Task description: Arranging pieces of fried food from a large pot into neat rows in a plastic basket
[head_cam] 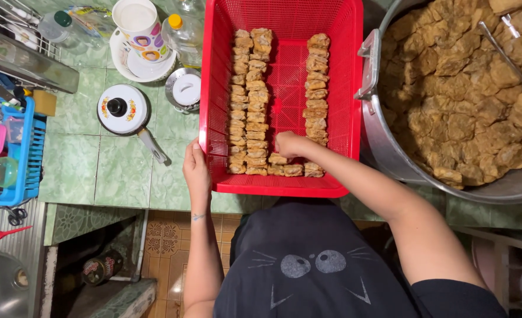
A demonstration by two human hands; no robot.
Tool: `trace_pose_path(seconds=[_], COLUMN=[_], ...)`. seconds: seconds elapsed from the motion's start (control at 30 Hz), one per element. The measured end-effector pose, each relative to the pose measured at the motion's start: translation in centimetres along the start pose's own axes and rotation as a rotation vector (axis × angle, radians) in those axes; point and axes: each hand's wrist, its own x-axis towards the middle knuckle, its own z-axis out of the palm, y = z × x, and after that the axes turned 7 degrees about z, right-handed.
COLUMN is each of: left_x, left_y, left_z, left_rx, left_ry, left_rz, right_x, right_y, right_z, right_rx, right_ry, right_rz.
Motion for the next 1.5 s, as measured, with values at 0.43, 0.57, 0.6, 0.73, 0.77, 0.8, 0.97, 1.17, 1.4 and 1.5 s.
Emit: trace_pose_path(seconds=[0.43, 0.57, 0.6, 0.73, 0.77, 0.8, 0.97, 1.17, 1.4, 1.5], left_x=[-0.2, 0.0, 0.0, -0.3, -0.4, -0.4, -0.1, 0.0, 0.7, 0.2], left_y=[0.9, 0.5, 0.6, 1.4, 1.6, 1.8, 1.0, 1.1, -1.0, -0.3], left_z=[0.1, 0.1, 0.1, 0.1, 0.1, 0.1, -0.1, -0.1, -0.3, -0.3], left_rx=[0.017, 0.034, 0.036, 0.05, 0.053, 0.056, 0.057, 0.047, 0.009, 0.0], left_ry=[0.002, -0.001, 0.006, 0.01, 0.009, 0.009, -0.001, -0.019, -0.025, -0.032], left_rz=[-0.007, -0.011, -0.015, -0.012, -0.014, -0.015, -0.025, -0.023, -0.023, -0.032], right_x=[-4.1, -4.1, -3.5, -6.0, -6.2, -6.4, -5.6, -15.2, -32.0, -35.5], right_y=[-1.2, -1.2, -1.2, -2.2, -2.3, -2.3, -1.3, -4.4, -3.4, 0.2], right_z=[-1.3, -1.4, -1.0, -1.8, -1.7, -1.6, 0.9, -6.6, -12.6, -12.6], right_rx=[0.129, 0.157, 0.176, 0.139, 0.087, 0.035, -0.181, -0.096, 0.641, 0.704], right_ry=[0.066, 0.068, 0.088, 0.093, 0.103, 0.113, 0.163, 0.297, 0.675, 0.861], right_rz=[-0.114, -0.139, -0.147, -0.176, -0.194, -0.213, -0.241, -0.217, -0.492, -0.397])
